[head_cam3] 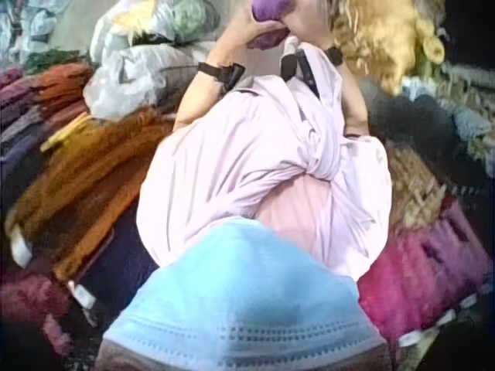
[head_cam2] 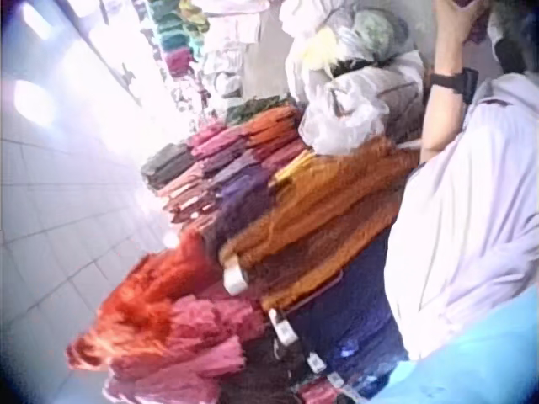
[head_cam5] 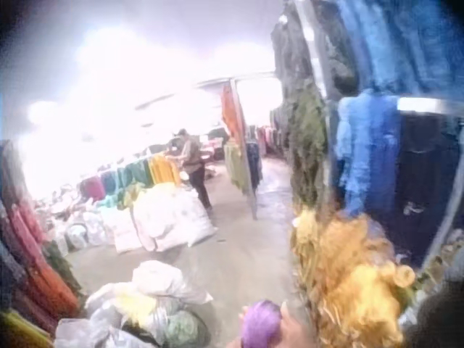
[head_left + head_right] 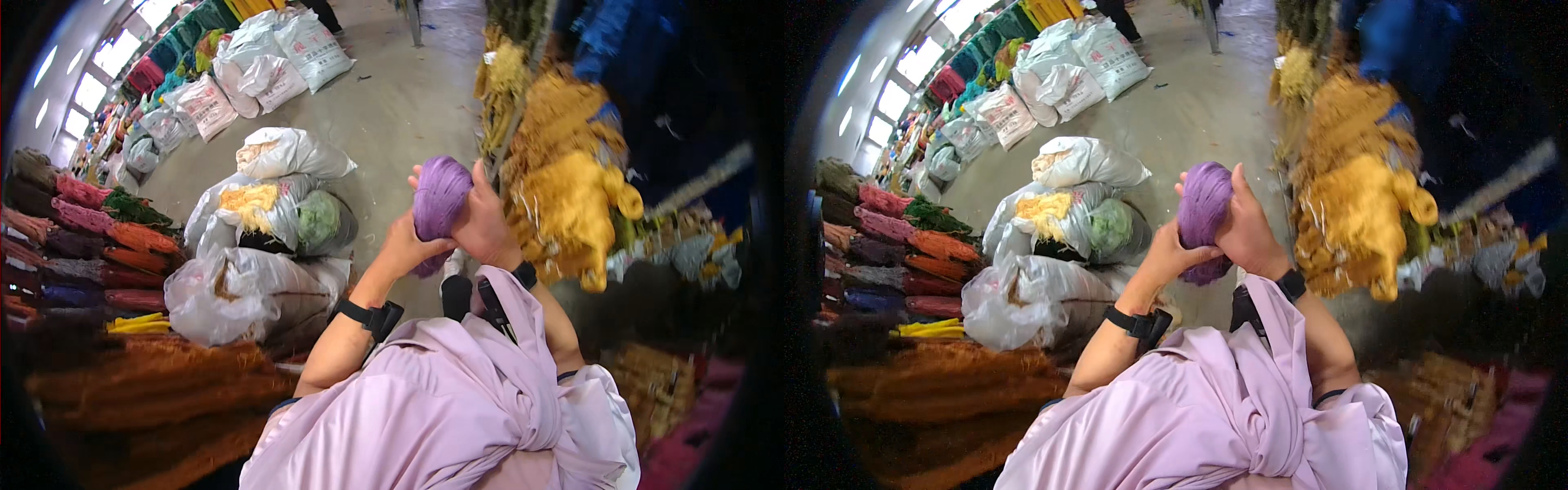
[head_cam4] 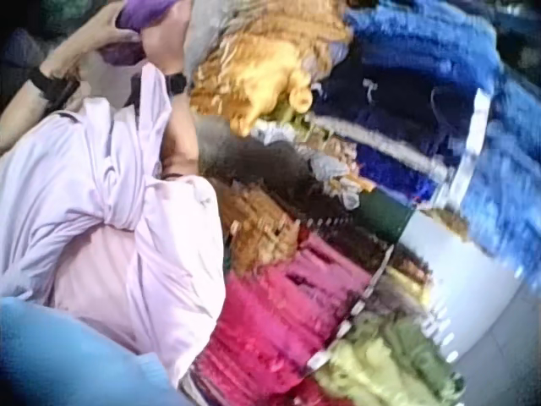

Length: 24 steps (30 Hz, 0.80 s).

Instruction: The person carries a bundle of purple thread to a table, cuts it with shears, and then separates individual strands by hand, threading them through the holes of a paper thread organizer.

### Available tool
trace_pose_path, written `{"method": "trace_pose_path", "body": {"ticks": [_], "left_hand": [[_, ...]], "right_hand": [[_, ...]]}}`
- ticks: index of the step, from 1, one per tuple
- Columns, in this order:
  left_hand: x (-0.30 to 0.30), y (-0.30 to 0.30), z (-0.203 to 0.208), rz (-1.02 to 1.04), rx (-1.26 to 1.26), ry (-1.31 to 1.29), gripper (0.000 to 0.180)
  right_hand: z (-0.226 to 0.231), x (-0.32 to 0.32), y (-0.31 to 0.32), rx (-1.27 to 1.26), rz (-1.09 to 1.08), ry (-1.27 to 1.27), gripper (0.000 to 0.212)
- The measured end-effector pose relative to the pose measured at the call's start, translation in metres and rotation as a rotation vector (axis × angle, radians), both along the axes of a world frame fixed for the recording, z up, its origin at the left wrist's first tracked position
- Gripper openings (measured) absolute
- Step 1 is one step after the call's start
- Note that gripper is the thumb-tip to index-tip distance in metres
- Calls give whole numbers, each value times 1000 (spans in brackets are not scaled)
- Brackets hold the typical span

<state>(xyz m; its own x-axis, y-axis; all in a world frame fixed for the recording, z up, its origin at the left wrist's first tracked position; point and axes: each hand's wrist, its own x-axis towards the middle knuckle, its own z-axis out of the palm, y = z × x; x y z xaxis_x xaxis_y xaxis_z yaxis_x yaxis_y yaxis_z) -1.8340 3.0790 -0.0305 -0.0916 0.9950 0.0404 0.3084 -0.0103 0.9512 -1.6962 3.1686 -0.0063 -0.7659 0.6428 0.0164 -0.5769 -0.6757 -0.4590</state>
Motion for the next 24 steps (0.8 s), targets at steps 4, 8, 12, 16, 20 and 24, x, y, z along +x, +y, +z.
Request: {"method": "trace_pose_path", "body": {"ticks": [4, 8, 12, 16, 20, 24], "left_hand": [[-84, 121, -7, 144, -195, -346, 20], [-182, 220, 44, 48, -26, -918, 32], [-299, 331, 49, 107, 168, -1337, 44], [-408, 406, 42, 190, 309, -1292, 52], [-513, 485, 24, 110, 386, -1268, 59], [-613, 543, 34, 146, 530, -1342, 56]], "right_hand": [[-19, -80, 140, 9, 113, 111, 74], [-17, -161, 266, 427, 198, -168, 59], [-60, -246, 361, 880, 383, -432, 46], [-26, -325, 429, 845, 701, -455, 42], [-28, -412, 509, 756, 585, -393, 36], [-19, -491, 579, 1222, 406, -574, 25]]}}
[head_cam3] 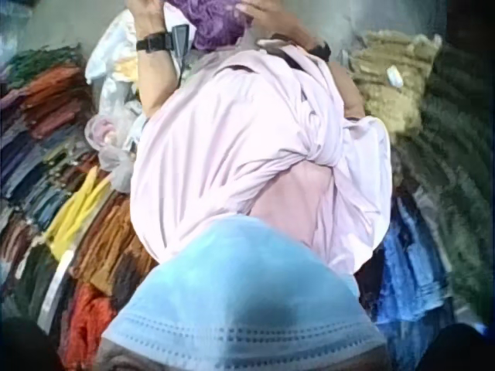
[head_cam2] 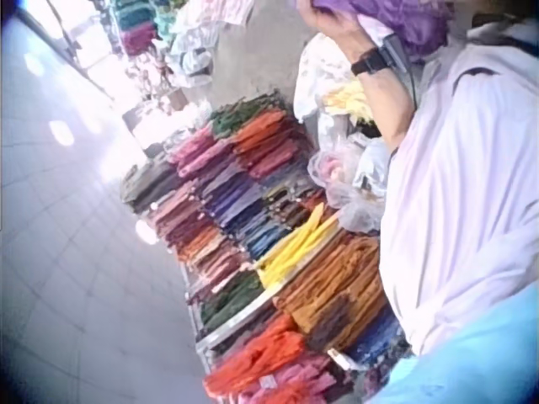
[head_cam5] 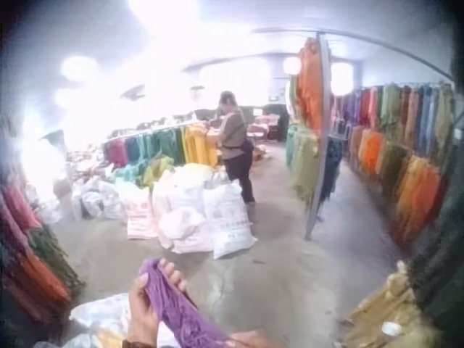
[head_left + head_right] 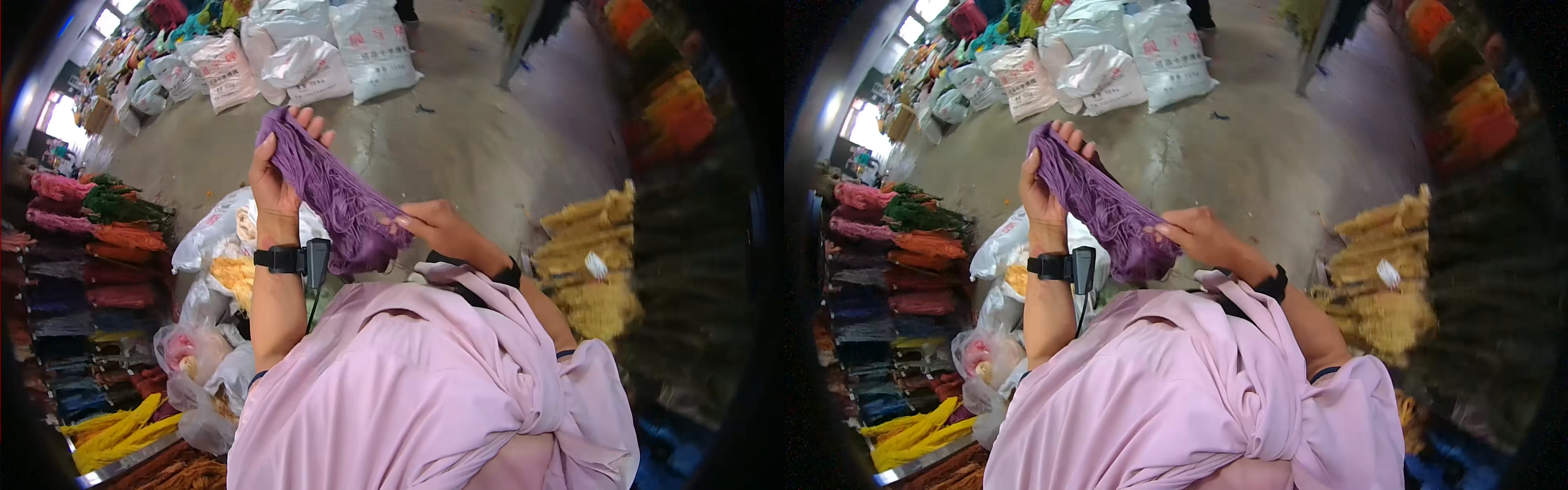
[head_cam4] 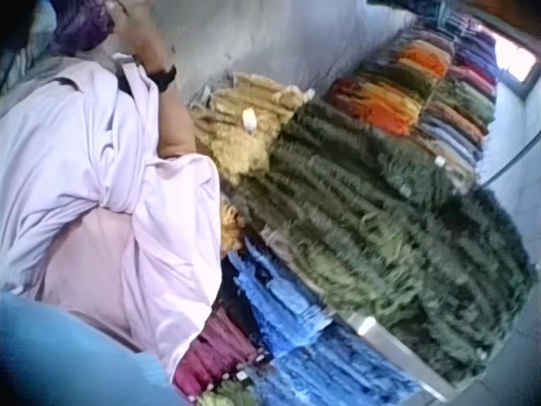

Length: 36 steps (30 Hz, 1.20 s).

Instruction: The person carries a bundle of purple thread to a table, cuts it with shears, and then separates individual strands by hand, threading them through the holes of a paper thread organizer.

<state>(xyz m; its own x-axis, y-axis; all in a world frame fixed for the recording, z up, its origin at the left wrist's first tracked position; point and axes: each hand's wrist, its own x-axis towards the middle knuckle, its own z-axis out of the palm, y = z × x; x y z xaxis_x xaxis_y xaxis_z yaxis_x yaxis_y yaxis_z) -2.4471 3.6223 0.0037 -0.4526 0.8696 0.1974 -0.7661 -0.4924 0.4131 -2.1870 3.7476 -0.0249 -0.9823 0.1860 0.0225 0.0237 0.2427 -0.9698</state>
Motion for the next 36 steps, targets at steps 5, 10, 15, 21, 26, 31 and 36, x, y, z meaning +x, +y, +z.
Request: {"method": "trace_pose_path", "body": {"ticks": [5, 10, 15, 21, 26, 31, 36], "left_hand": [[-177, 53, 14, 352, 60, 25, 51], [-310, 97, 17, 472, -143, 145, 55], [-429, 123, 33, 528, -91, 184, 57], [-584, 97, 34, 135, -231, 288, 68], [-739, 66, 53, 50, -626, 321, 59], [-871, -4, 51, 1126, -1047, 748, 26], [-983, 30, 0, 1137, -974, 644, 15]], "right_hand": [[12, -105, 102, 77, 202, -37, 20], [-47, -209, 228, -480, 253, -222, 26], [-79, -442, 297, 363, 326, 104, 27], [27, -786, 220, -93, 654, 270, 28], [38, -992, 133, 129, 809, 186, 32], [32, -1216, 111, 391, 692, 644, 38], [79, -1343, 6, 750, 508, 925, 34]]}}
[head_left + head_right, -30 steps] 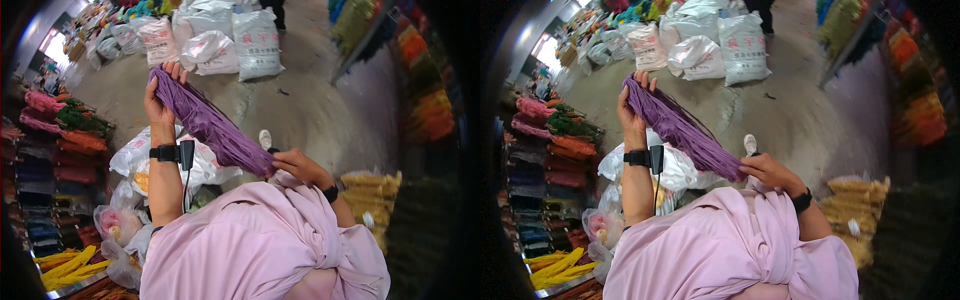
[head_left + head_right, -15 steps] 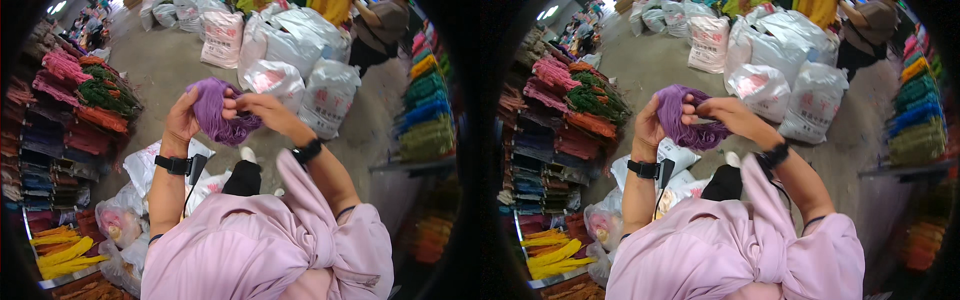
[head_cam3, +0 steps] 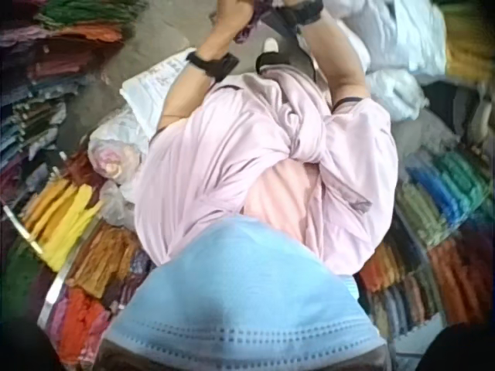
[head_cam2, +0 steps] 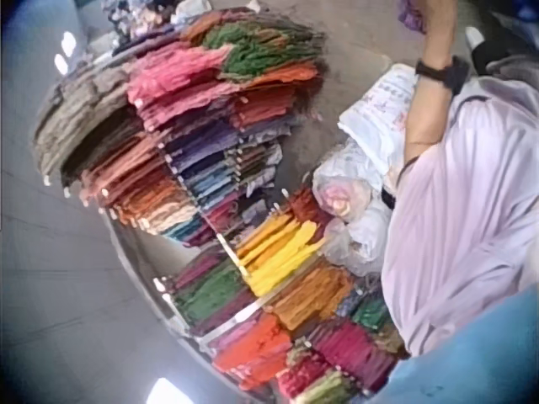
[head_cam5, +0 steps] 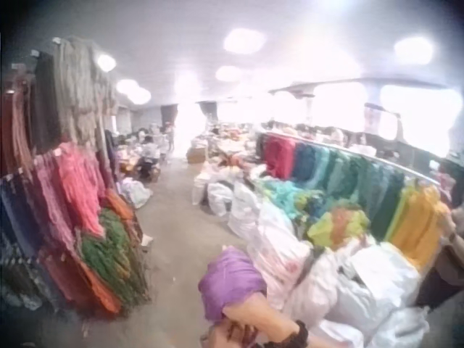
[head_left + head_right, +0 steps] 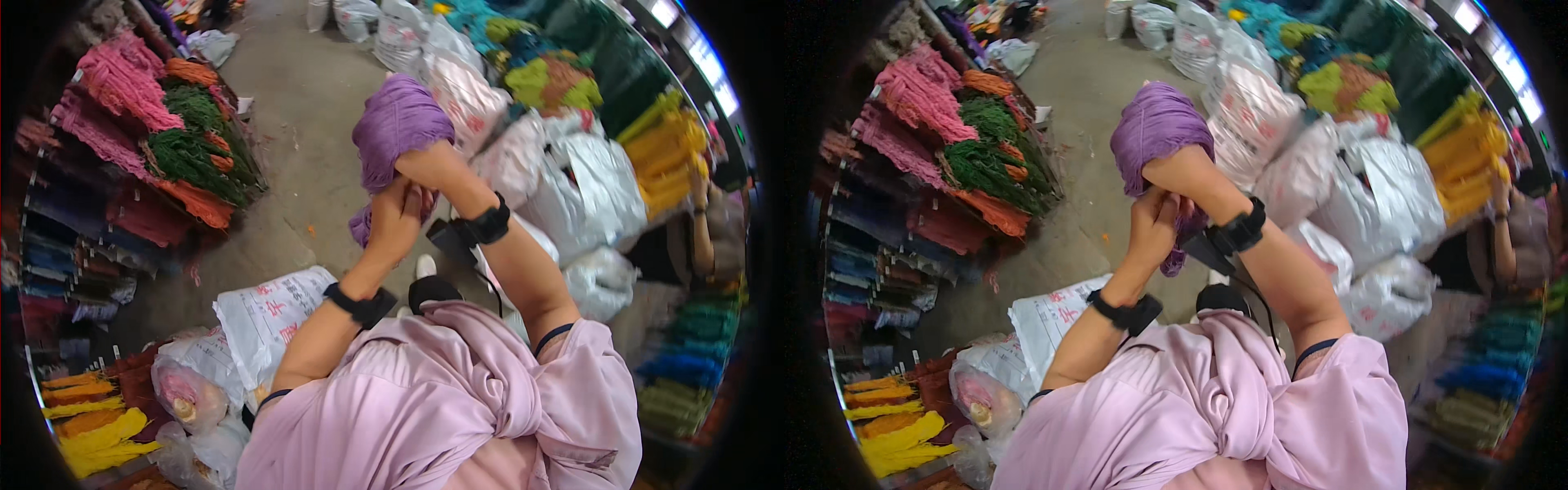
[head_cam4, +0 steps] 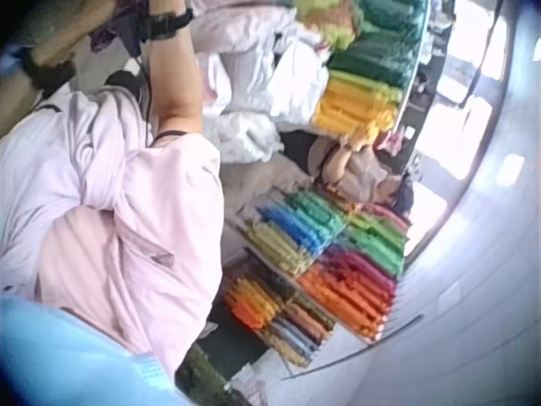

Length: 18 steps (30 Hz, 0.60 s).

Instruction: The person carries a bundle of purple thread to a table, cuts it with shears, and then separates individual strands by hand, threading them through the holes of a paper thread organizer.

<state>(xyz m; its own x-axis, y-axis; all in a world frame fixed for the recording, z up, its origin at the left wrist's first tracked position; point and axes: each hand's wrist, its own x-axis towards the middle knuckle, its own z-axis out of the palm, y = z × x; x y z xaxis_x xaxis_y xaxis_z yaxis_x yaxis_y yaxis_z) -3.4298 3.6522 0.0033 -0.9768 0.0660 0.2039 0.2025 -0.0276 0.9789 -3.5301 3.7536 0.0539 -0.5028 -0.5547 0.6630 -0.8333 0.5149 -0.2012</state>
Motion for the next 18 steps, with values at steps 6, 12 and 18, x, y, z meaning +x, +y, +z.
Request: {"method": "trace_pose_path", "body": {"ticks": [6, 12, 18], "left_hand": [[-239, -112, -33, 374, -637, 402, 31], [-413, -307, -63, 630, -1804, 403, 69], [-598, -438, -89, 683, -1320, -238, 55]], "right_hand": [[-1, -155, -25, -113, -171, 63, 30], [-49, -390, 28, 32, -355, -125, 52], [-99, -598, -16, 86, -418, -35, 55]]}}
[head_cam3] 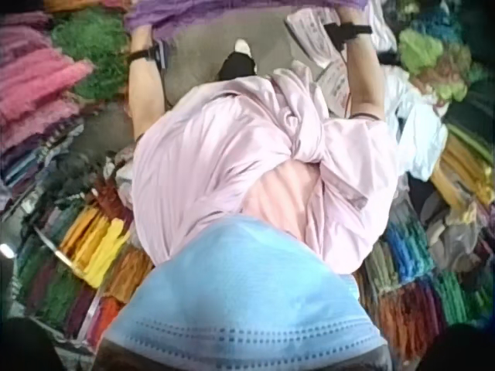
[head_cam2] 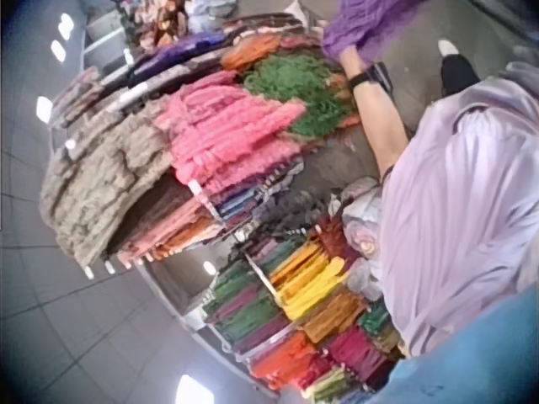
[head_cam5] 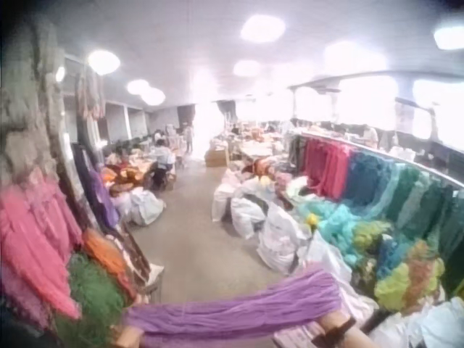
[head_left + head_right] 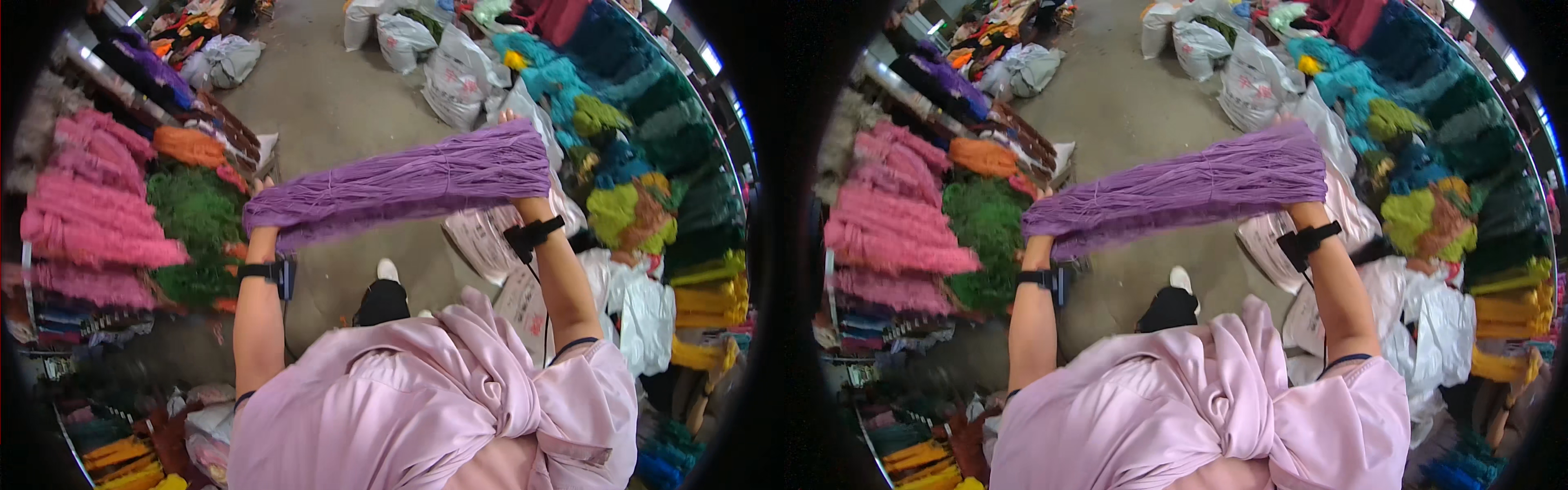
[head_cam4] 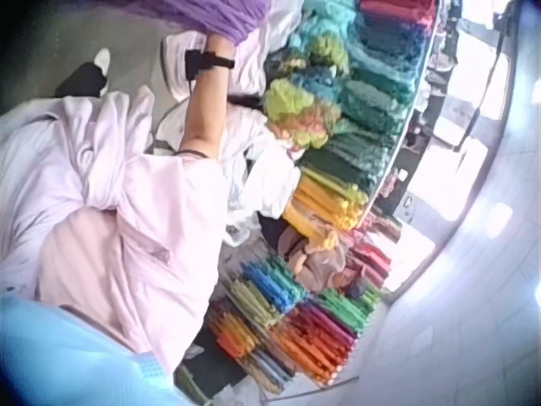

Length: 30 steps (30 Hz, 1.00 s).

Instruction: The person carries a bundle of purple thread to a table, cuts it with shears, and then separates individual strands by hand, threading them through the holes of a paper thread organizer.

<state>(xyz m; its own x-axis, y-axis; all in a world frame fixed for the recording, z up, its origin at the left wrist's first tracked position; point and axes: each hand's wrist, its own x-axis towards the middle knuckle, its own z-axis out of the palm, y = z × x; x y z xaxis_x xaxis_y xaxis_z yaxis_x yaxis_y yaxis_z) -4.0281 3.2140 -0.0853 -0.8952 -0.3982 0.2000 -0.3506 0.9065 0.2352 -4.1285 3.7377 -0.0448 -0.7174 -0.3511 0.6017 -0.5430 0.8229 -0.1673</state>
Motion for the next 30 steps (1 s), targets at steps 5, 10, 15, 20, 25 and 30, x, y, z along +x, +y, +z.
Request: {"method": "trace_pose_path", "body": {"ticks": [5, 10, 15, 20, 25, 30], "left_hand": [[-156, -45, 9, -360, 139, 108, 52], [-292, -98, 11, -516, 327, 65, 52], [-455, -131, 23, -321, 874, 4, 49], [-626, -136, 82, -239, 1182, 228, 56], [-798, -192, 77, 42, 1312, 177, 52], [-933, -302, 84, -32, 1194, 372, 53]], "right_hand": [[7, -151, -54, -7, 10, -183, 55], [24, -298, -109, -52, -7, -226, 55], [32, -443, -156, -70, -48, -261, 55], [28, -595, -211, -124, -59, -329, 56], [20, -743, -340, -195, -26, -496, 56], [36, -936, -470, -206, 7, -601, 70]]}}
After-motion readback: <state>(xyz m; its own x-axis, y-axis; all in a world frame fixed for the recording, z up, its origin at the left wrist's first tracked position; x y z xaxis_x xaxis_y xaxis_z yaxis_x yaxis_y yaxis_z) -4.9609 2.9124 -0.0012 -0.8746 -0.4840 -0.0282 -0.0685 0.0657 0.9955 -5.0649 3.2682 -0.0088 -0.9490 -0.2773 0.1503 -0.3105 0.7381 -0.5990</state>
